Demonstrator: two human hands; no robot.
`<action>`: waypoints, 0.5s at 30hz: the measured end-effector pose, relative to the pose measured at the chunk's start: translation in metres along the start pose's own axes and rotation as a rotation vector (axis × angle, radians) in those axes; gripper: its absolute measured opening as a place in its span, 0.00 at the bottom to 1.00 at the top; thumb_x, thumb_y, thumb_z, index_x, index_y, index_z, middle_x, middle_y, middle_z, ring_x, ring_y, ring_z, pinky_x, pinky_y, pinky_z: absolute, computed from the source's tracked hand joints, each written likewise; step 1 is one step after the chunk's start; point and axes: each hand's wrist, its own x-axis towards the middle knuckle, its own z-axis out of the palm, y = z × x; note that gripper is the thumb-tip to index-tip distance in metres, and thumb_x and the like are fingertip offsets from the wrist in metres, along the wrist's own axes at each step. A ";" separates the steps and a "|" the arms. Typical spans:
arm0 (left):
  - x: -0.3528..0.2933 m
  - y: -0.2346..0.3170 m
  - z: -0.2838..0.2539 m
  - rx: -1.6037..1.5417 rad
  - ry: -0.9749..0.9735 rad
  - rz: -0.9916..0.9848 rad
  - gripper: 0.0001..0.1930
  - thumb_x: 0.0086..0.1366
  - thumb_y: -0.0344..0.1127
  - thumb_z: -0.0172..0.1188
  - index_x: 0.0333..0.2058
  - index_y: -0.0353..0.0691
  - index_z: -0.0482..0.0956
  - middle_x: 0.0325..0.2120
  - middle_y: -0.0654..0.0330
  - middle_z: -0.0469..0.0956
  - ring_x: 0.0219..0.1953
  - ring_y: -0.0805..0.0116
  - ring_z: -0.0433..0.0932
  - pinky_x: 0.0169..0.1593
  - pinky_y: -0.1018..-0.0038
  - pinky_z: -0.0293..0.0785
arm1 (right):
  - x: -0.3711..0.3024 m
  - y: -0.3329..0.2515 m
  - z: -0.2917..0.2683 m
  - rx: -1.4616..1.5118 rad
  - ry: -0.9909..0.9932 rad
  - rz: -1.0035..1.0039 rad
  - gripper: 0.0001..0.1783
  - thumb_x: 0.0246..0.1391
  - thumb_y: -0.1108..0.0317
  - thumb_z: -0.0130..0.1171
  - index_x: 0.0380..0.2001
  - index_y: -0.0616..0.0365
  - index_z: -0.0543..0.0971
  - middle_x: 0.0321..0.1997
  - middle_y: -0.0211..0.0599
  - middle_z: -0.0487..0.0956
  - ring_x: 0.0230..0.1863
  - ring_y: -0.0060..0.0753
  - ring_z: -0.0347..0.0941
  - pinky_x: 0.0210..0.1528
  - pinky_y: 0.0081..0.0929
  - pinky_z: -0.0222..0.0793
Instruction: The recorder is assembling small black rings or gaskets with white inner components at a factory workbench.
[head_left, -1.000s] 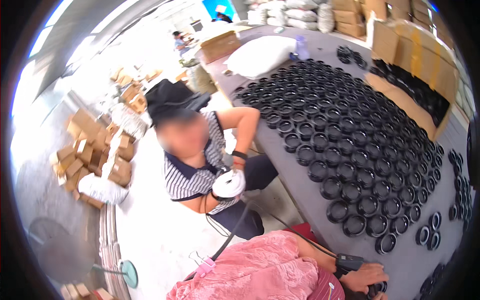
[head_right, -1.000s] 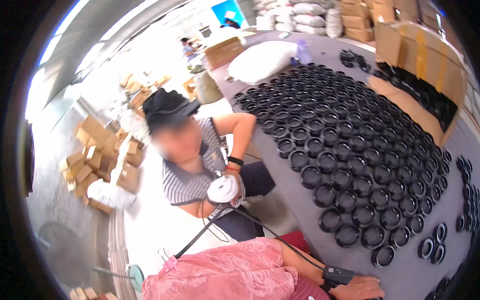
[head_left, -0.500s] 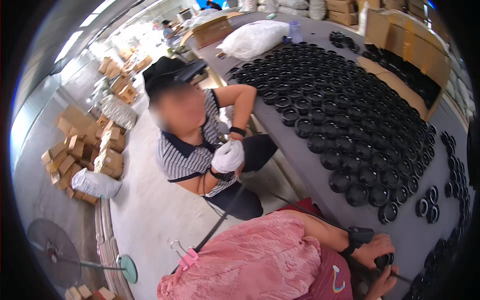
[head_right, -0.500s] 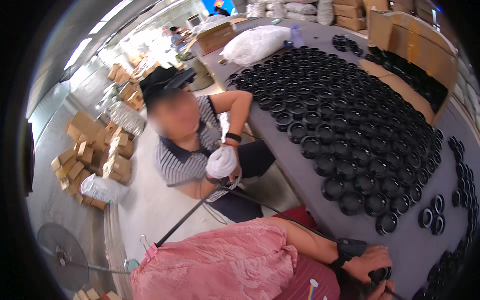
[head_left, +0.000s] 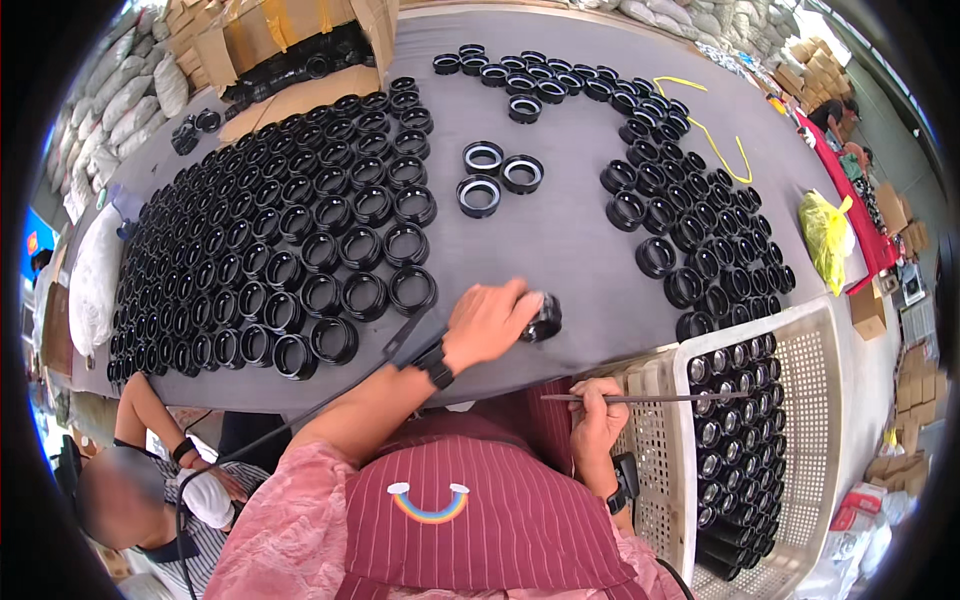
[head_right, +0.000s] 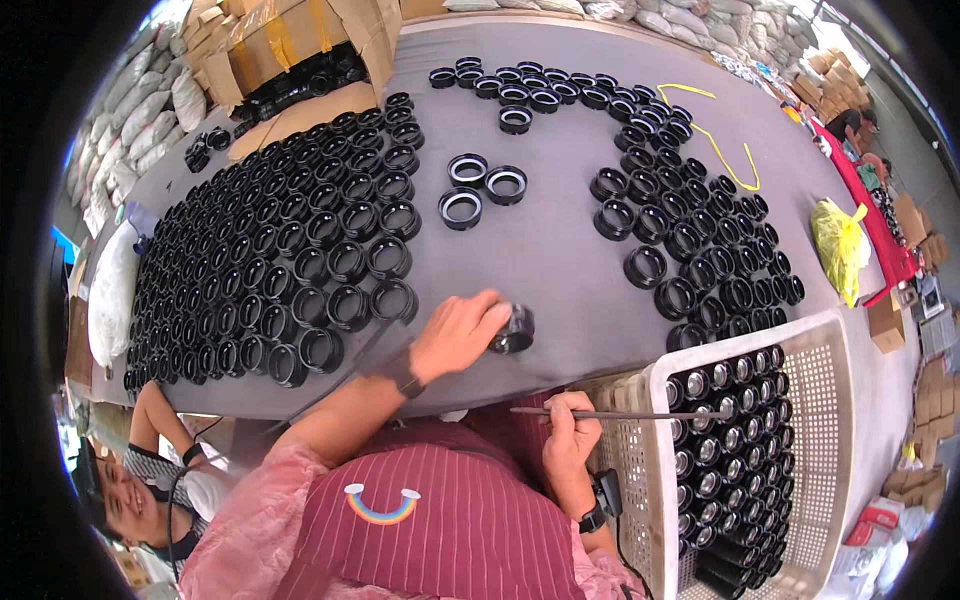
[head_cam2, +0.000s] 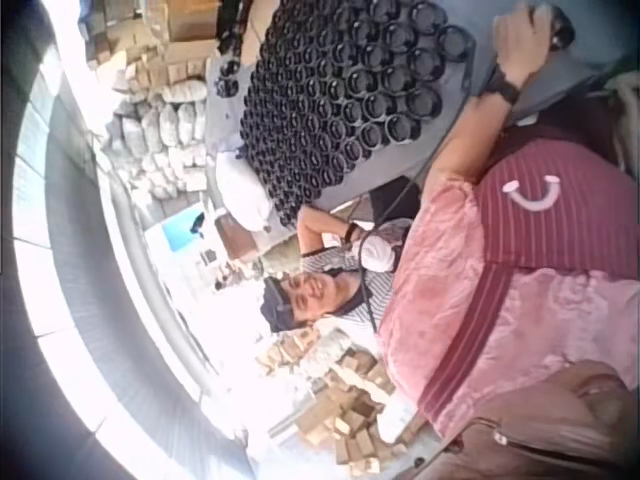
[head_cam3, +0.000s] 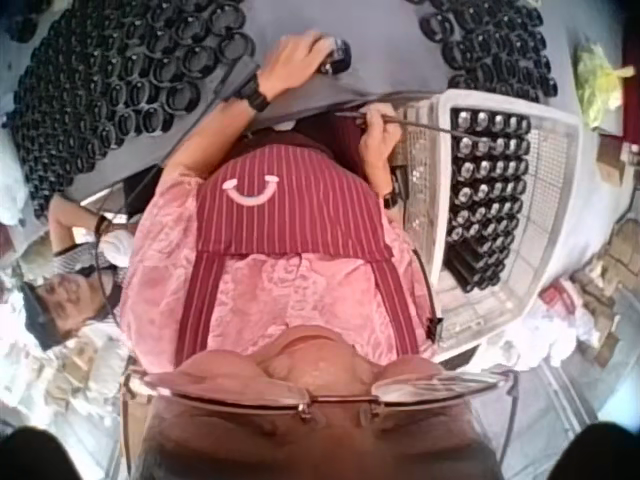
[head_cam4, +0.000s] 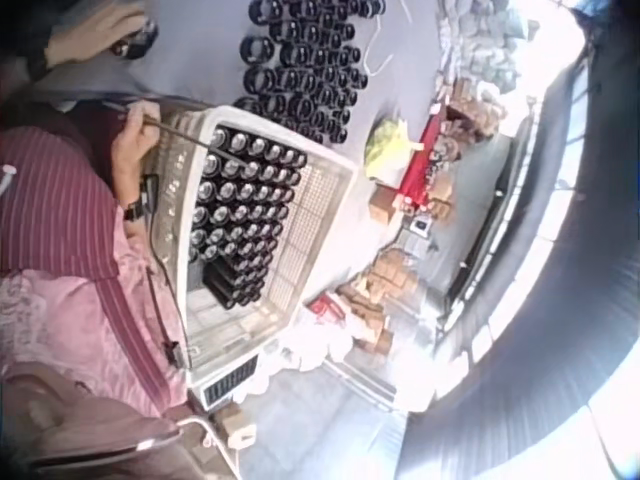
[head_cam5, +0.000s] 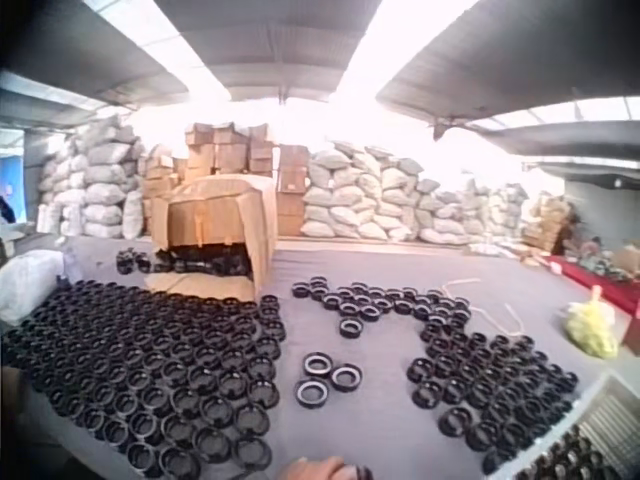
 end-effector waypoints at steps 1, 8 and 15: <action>0.012 0.003 0.004 0.097 0.055 -0.088 0.18 0.70 0.47 0.49 0.44 0.38 0.74 0.25 0.46 0.81 0.32 0.43 0.80 0.37 0.53 0.72 | 0.001 0.002 -0.001 0.000 -0.010 -0.002 0.08 0.60 0.74 0.53 0.26 0.62 0.76 0.29 0.32 0.75 0.26 0.18 0.67 0.29 0.20 0.64; 0.032 0.018 -0.002 0.286 0.137 -0.317 0.18 0.72 0.47 0.49 0.50 0.39 0.68 0.23 0.43 0.79 0.32 0.41 0.80 0.36 0.49 0.73 | -0.007 0.001 -0.014 -0.047 -0.112 -0.013 0.07 0.59 0.76 0.53 0.26 0.62 0.75 0.28 0.34 0.75 0.25 0.19 0.67 0.29 0.21 0.64; 0.041 0.008 0.040 -0.790 0.153 -0.365 0.26 0.69 0.39 0.56 0.61 0.39 0.61 0.38 0.48 0.81 0.33 0.54 0.82 0.35 0.63 0.75 | -0.010 0.000 -0.009 -0.064 -0.196 0.010 0.08 0.60 0.76 0.53 0.26 0.63 0.76 0.26 0.33 0.76 0.26 0.19 0.69 0.29 0.21 0.65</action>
